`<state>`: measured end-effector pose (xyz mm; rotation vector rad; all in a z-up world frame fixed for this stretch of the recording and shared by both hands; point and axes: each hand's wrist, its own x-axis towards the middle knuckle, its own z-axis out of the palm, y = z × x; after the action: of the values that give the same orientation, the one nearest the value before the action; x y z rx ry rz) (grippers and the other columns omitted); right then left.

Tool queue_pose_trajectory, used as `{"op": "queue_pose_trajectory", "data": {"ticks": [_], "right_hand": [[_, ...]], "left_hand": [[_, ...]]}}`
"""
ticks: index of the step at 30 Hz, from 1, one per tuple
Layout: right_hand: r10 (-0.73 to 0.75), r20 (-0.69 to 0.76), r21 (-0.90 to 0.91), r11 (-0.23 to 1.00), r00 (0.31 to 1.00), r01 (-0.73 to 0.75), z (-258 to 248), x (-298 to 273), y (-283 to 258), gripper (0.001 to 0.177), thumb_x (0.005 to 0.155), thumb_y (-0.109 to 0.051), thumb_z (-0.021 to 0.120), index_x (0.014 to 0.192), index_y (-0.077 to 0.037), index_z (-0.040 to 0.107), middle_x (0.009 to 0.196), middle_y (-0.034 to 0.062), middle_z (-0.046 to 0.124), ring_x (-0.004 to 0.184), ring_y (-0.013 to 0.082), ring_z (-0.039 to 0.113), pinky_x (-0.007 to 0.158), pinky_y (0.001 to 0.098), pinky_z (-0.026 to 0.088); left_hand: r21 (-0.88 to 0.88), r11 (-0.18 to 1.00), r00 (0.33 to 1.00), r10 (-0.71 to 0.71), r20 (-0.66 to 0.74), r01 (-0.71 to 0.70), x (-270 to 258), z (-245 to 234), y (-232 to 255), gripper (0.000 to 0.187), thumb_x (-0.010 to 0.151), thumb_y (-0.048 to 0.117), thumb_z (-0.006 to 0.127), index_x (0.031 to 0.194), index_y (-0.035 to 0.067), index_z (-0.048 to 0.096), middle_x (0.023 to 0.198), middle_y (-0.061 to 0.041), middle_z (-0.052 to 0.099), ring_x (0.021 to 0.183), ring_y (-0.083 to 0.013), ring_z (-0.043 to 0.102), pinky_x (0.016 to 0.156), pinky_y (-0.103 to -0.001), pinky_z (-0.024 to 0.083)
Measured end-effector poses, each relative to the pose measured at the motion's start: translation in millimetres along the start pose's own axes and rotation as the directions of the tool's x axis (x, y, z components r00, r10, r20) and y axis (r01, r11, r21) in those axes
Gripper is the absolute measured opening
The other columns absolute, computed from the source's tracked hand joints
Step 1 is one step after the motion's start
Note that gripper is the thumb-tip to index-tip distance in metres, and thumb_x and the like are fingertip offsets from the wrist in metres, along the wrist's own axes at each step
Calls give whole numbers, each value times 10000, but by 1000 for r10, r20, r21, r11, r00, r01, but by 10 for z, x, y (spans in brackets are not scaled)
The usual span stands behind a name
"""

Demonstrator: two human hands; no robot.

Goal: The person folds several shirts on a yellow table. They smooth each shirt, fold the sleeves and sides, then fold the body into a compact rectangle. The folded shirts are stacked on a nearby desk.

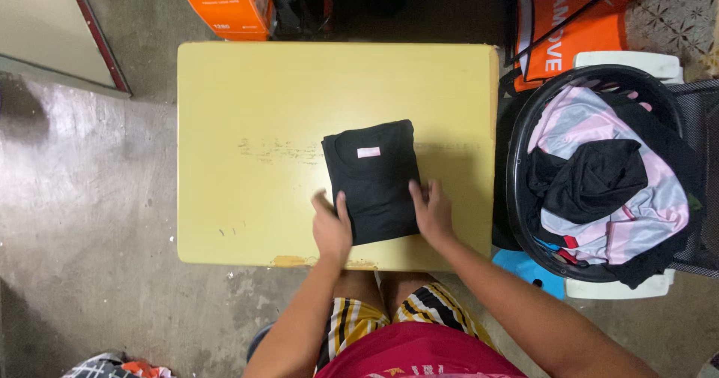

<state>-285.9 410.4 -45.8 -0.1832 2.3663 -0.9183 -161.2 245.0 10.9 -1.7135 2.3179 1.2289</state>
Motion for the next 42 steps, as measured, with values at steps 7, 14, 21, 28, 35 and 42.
{"op": "queue_pose_trajectory", "data": {"ticks": [7, 14, 21, 28, 35, 42], "right_hand": [[-393, -197, -130, 919, 898, 373, 29, -451, 272, 308, 998, -229, 542, 1152, 38, 551, 951, 278, 654, 837, 455, 624, 710, 510, 490], [-255, -212, -35, 967, 944, 253, 51, -453, 328, 380, 972, -258, 590, 1208, 35, 531, 998, 236, 639, 850, 365, 650, 777, 456, 522], [184, 381, 404, 848, 906, -342, 113, 89, -42, 694, 733, -367, 811, 1202, 116, 647, 1157, 228, 714, 1053, 322, 681, 895, 404, 537], [23, 489, 721, 552, 872, -419, -782, 535, -1261, 565, 710, -165, 799, 1188, 66, 607, 1129, 182, 705, 1002, 274, 704, 893, 402, 570], [-348, 179, 855, 518, 920, 29, -1564, 1473, -2659, 439, 840, -139, 718, 1215, 65, 615, 1104, 149, 706, 942, 216, 691, 855, 354, 559], [-505, -19, 876, 408, 863, 259, -2113, 2912, -3209, 423, 887, -150, 720, 1242, 41, 593, 1160, 135, 687, 1006, 191, 688, 898, 326, 570]], "left_hand": [[-82, 973, 974, 210, -82, -217, -420, -3, -273, 404, 944, 307, 605, 1217, 50, 457, 846, -265, 671, 794, -475, 646, 684, -496, 503], [31, 970, 960, 243, -137, -241, -343, -111, -307, 398, 930, 250, 645, 1197, -15, 518, 925, -263, 657, 801, -422, 643, 721, -474, 501], [-432, 895, 963, 12, 271, 110, 147, 68, 24, 555, 817, 318, 792, 1165, -65, 590, 1086, -188, 731, 981, -268, 716, 872, -357, 566], [-650, 486, 715, 70, 696, 585, 708, -633, 1015, 540, 816, 239, 723, 1273, -15, 589, 1157, -167, 707, 1010, -273, 695, 893, -394, 567], [-801, 578, 773, 433, 463, 156, 1749, -1107, 2589, 634, 805, 302, 726, 1335, 18, 526, 1233, -121, 663, 1092, -227, 651, 957, -355, 516], [-839, 542, 717, 563, 412, 57, 2905, -975, 3858, 677, 801, 309, 734, 1341, -12, 480, 1261, -201, 622, 1114, -291, 646, 948, -399, 538]]}}
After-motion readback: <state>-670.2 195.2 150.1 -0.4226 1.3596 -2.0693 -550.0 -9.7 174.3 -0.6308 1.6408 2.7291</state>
